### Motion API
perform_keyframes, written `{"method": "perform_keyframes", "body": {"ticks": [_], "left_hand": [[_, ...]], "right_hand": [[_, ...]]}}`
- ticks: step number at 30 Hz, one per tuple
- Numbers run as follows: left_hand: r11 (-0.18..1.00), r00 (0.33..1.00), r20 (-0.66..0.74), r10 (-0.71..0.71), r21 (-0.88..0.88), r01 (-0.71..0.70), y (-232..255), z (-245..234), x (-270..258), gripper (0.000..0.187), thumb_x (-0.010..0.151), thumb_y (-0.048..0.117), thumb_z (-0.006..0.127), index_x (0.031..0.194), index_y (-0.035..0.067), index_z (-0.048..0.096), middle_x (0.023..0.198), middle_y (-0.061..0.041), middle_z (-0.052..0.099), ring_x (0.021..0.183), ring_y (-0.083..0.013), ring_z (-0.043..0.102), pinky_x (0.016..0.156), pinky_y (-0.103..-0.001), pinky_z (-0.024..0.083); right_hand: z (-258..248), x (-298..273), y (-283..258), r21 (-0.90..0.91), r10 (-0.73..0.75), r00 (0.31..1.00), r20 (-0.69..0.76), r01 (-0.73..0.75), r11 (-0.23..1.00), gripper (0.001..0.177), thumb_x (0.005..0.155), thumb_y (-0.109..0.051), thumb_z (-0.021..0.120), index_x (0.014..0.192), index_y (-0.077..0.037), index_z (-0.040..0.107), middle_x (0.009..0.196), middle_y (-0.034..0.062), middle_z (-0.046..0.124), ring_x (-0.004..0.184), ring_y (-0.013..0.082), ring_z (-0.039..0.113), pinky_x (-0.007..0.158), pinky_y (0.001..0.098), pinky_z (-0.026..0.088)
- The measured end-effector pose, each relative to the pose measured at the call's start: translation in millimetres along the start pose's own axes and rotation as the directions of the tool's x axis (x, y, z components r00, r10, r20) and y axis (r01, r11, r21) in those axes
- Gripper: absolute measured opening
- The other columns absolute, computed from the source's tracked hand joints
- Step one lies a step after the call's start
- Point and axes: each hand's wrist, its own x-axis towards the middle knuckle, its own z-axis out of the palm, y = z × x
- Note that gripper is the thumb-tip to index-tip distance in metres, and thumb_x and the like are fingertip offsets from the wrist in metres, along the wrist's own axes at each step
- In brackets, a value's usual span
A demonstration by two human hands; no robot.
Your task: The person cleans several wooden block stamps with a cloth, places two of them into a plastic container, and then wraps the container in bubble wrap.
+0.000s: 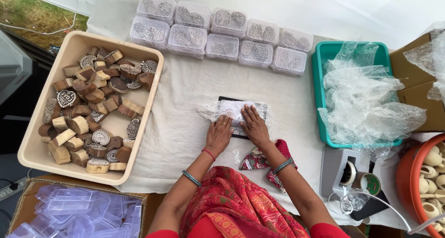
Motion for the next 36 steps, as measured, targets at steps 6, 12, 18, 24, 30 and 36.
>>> {"method": "perform_keyframes", "body": {"ticks": [6, 12, 18, 24, 30, 36], "left_hand": [[0.94, 0.919, 0.233, -0.318, -0.053, 0.338, -32, -31, 21, 0.04, 0.1, 0.042, 0.057, 0.116, 0.008, 0.071, 0.126, -0.008, 0.066, 0.127, -0.0261, 0.05, 0.101, -0.05, 0.042], [0.796, 0.761, -0.301, -0.575, -0.422, 0.434, -82, 6, -22, 0.028, 0.097, 0.013, 0.059, 0.123, 0.007, 0.069, 0.138, -0.011, 0.064, 0.132, -0.0288, 0.055, 0.116, -0.044, 0.045], [0.999, 0.977, -0.215, -0.002, -0.039, -0.006, 1, -8, 10, 0.056, 0.085, 0.009, 0.065, 0.14, 0.004, 0.057, 0.149, -0.014, 0.055, 0.144, -0.0291, 0.046, 0.122, -0.046, 0.03], [0.99, 0.989, -0.046, 0.14, 0.031, -0.138, 5, 16, 17, 0.045, 0.089, 0.011, 0.059, 0.134, 0.006, 0.062, 0.139, -0.008, 0.061, 0.137, -0.0243, 0.051, 0.121, -0.046, 0.028], [0.961, 0.98, -0.04, 0.195, 0.206, -0.183, 6, 15, 23, 0.033, 0.094, 0.011, 0.056, 0.125, 0.005, 0.067, 0.126, -0.008, 0.067, 0.128, -0.0227, 0.058, 0.122, -0.044, 0.031], [0.943, 0.972, -0.023, 0.233, 0.249, -0.22, 12, 18, 28, 0.035, 0.092, 0.011, 0.058, 0.123, -0.002, 0.067, 0.124, -0.011, 0.066, 0.129, -0.0244, 0.058, 0.121, -0.044, 0.034]], "right_hand": [[-5, 0, 0, -0.025, 0.018, 0.999, 0.028, -0.017, 1.0, 0.058, 0.103, -0.038, 0.054, 0.156, -0.015, 0.043, 0.167, 0.0041, 0.031, 0.156, 0.025, 0.022, 0.117, 0.0421, 0.035], [-2, 1, -2, -0.012, 0.021, 1.0, 0.015, -0.021, 1.0, 0.058, 0.103, -0.038, 0.054, 0.156, -0.017, 0.043, 0.168, 0.0023, 0.031, 0.157, 0.0238, 0.022, 0.117, 0.0419, 0.036], [-5, 2, -3, -0.018, 0.009, 1.0, 0.002, -0.009, 1.0, 0.059, 0.102, -0.037, 0.056, 0.156, -0.017, 0.043, 0.167, 0.0034, 0.032, 0.156, 0.0254, 0.024, 0.116, 0.0418, 0.036], [-16, -19, 10, -0.06, -0.011, 1.0, 0.003, 0.011, 0.998, 0.057, 0.1, -0.033, 0.057, 0.154, -0.016, 0.046, 0.166, 0.0037, 0.034, 0.154, 0.0257, 0.029, 0.116, 0.0434, 0.036], [-17, -65, 45, -0.123, 0.076, 0.99, -0.117, -0.09, 0.988, 0.058, 0.096, -0.021, 0.062, 0.151, -0.008, 0.048, 0.164, 0.0134, 0.036, 0.149, 0.0309, 0.037, 0.116, 0.0465, 0.035], [-28, -61, -3, 0.017, 0.123, 0.948, -0.295, -0.123, 0.992, 0.055, 0.096, -0.017, 0.066, 0.148, -0.008, 0.049, 0.158, 0.0112, 0.044, 0.148, 0.0308, 0.042, 0.12, 0.0473, 0.035]]}}
